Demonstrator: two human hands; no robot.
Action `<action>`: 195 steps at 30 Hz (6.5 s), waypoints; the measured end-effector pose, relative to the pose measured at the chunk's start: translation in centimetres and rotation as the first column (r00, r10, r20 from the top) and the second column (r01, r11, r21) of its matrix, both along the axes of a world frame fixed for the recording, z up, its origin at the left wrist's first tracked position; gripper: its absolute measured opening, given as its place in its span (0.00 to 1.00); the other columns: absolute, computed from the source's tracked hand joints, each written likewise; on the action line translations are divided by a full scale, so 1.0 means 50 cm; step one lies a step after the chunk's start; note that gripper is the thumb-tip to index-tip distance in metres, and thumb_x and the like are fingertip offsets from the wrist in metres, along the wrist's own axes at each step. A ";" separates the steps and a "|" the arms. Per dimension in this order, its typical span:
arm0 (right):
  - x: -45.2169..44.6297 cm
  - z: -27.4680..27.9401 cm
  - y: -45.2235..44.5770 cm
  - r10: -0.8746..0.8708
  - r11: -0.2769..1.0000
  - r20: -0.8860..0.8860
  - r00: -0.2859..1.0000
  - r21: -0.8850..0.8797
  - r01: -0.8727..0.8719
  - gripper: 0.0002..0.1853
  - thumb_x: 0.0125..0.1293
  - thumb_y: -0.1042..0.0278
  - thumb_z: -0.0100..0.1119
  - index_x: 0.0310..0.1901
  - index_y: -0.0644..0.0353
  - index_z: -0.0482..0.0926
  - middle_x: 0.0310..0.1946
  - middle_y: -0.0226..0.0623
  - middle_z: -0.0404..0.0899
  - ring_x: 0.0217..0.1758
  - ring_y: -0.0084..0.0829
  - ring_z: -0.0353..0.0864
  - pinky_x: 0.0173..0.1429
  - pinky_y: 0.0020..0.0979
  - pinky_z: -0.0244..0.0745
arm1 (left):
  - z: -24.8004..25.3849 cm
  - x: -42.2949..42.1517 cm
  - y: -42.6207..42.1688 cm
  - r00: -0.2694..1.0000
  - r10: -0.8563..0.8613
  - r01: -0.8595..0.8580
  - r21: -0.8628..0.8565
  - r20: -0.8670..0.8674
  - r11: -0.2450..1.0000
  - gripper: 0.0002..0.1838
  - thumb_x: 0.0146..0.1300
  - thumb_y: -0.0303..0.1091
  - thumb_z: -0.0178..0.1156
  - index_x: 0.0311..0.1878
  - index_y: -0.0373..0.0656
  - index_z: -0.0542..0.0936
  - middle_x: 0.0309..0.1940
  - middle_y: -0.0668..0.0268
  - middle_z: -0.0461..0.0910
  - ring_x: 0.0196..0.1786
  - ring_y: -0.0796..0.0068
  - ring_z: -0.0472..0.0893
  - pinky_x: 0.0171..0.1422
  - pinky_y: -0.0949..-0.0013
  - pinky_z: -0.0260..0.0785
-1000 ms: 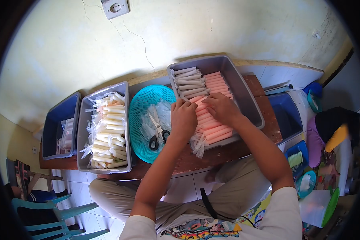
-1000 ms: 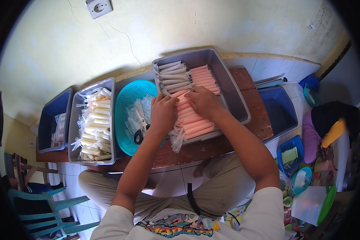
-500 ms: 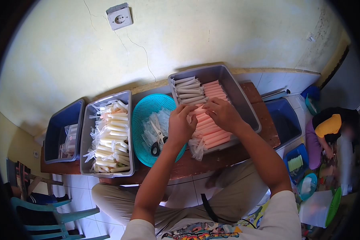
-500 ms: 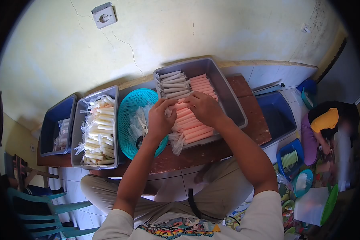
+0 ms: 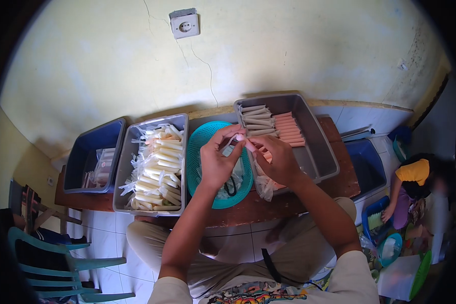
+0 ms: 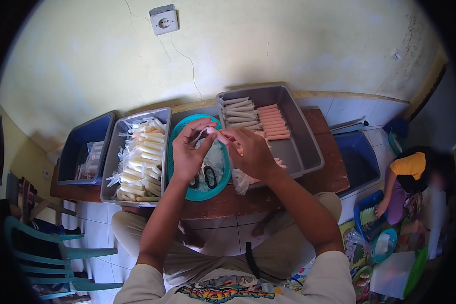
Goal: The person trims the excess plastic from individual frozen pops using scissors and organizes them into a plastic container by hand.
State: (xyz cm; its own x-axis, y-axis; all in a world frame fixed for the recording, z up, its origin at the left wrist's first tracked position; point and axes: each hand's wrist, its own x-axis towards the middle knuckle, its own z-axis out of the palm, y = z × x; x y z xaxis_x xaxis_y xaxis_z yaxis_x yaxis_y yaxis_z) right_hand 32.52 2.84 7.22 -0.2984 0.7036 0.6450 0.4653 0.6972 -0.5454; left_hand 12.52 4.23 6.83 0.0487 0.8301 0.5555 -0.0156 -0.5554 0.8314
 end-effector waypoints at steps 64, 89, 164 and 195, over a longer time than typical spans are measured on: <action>-0.324 -0.230 0.004 -0.075 0.708 0.623 0.779 -0.517 0.481 0.40 0.66 0.65 0.73 0.73 0.77 0.66 0.60 0.62 0.79 0.62 0.61 0.89 0.64 0.51 0.87 | -0.131 -0.215 -0.072 0.936 0.289 -0.315 -0.119 -0.199 0.941 0.16 0.73 0.20 0.72 0.62 0.33 0.87 0.48 0.59 0.93 0.49 0.75 0.91 0.54 0.69 0.85; -0.202 -0.048 -0.106 -0.068 0.862 0.215 0.974 -0.479 0.166 0.54 0.58 0.56 0.84 0.85 0.56 0.67 0.53 0.50 0.82 0.52 0.49 0.87 0.59 0.45 0.83 | -0.058 -0.284 -0.049 0.836 0.454 -0.446 0.098 -0.309 0.889 0.19 0.69 0.19 0.72 0.62 0.41 0.91 0.48 0.56 0.92 0.44 0.66 0.90 0.53 0.65 0.83; -0.197 -0.061 -0.119 0.027 0.867 0.067 0.997 -0.497 0.010 0.52 0.64 0.44 0.83 0.84 0.59 0.69 0.43 0.44 0.81 0.34 0.34 0.82 0.44 0.39 0.80 | -0.102 -0.248 -0.074 0.721 0.483 -0.364 0.322 -0.496 0.874 0.18 0.64 0.18 0.73 0.57 0.44 0.93 0.47 0.60 0.90 0.49 0.57 0.88 0.54 0.57 0.81; -0.187 -0.092 -0.111 0.090 0.821 -0.153 0.984 -0.547 -0.160 0.50 0.67 0.51 0.84 0.85 0.57 0.68 0.50 0.46 0.83 0.40 0.33 0.91 0.46 0.35 0.87 | -0.106 -0.254 -0.075 0.729 0.471 -0.366 0.299 -0.497 0.881 0.21 0.64 0.17 0.72 0.58 0.47 0.94 0.47 0.61 0.90 0.50 0.57 0.88 0.54 0.57 0.82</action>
